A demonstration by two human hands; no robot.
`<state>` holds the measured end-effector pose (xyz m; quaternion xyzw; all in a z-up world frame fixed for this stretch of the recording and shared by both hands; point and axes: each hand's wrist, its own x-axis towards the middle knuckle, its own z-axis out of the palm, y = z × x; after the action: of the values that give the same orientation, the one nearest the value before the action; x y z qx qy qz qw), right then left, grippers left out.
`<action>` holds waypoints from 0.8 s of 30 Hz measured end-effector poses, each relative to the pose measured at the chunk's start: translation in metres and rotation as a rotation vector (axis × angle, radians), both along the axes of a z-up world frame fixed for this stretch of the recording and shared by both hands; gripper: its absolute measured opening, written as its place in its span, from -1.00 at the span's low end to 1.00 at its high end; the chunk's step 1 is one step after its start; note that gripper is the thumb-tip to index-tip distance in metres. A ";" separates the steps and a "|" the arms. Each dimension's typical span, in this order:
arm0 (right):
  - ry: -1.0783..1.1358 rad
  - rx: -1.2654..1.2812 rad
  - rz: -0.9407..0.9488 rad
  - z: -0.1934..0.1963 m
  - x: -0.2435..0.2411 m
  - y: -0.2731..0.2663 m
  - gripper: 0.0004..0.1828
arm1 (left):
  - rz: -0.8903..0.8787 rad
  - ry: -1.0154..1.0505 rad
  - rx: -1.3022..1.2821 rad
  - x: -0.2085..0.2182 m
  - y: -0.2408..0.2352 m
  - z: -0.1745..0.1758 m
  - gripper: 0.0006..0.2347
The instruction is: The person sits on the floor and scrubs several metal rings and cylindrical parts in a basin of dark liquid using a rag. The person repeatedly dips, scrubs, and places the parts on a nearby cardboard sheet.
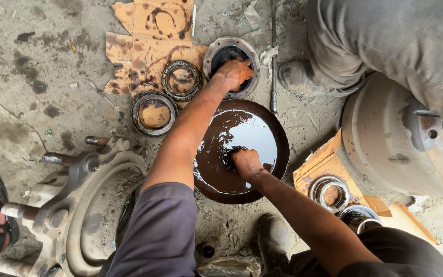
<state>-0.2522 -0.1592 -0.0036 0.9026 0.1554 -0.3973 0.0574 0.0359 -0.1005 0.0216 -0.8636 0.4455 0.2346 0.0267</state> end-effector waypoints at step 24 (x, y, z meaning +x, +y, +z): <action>-0.068 0.039 -0.089 0.002 -0.004 -0.002 -0.85 | 1.007 0.893 -1.072 0.009 0.036 0.001 -0.68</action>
<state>-0.2562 -0.1610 -0.0019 0.9226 0.1207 -0.3654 0.0273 0.0452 -0.0643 0.0229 -0.6812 0.0285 0.2942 -0.6698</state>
